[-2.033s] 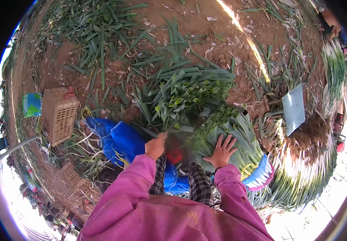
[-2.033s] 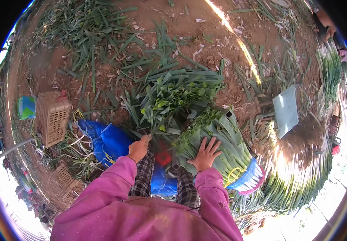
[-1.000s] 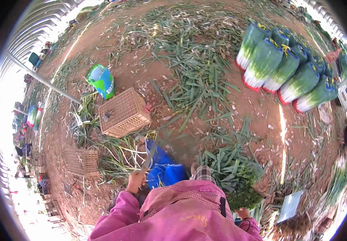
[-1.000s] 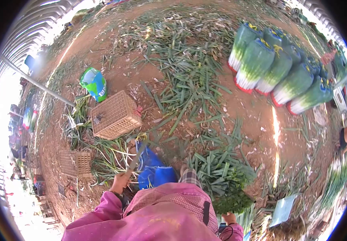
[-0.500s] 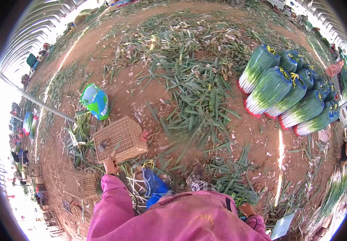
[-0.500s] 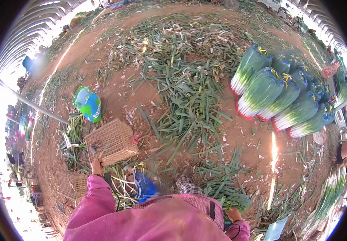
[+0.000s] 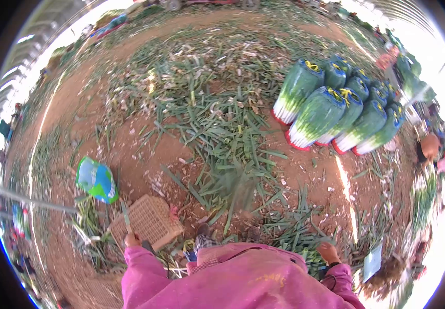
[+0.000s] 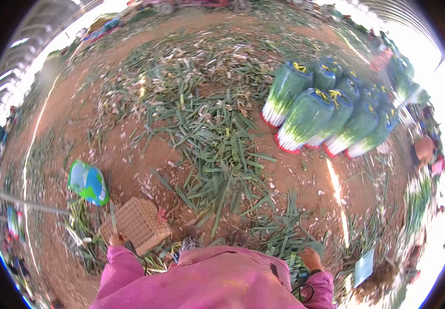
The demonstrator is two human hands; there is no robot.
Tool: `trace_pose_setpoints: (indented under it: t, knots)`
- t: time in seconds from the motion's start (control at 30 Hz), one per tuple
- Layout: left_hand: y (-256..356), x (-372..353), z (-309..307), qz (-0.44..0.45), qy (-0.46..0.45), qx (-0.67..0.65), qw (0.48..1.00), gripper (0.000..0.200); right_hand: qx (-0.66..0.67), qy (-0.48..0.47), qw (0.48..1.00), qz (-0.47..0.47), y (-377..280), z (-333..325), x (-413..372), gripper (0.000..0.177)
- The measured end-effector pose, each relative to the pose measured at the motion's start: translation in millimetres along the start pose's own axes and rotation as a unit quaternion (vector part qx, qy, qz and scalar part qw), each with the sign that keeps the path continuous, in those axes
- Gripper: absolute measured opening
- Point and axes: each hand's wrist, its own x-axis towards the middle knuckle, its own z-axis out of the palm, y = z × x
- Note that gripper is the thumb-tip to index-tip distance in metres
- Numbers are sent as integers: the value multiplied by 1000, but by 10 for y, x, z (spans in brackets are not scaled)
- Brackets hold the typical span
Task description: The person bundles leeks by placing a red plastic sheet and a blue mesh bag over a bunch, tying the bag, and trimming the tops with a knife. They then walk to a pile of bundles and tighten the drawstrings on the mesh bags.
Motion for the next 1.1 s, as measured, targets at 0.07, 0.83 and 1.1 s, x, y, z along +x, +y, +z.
trace_pose_setpoints:
  t: [0.07,0.83,1.1]
  knots:
    - [-38,463,28,-18,14,-1,1000,23,-99,-13,992,75,242,242,-452,25]
    - [341,845,699,174,-321,824,434,19,69,-120,984,116,-1628,1338,-1434,57]
    - [331,-219,1955,468,-303,606,568,17,-351,-278,884,-134,636,1533,-1472,31]
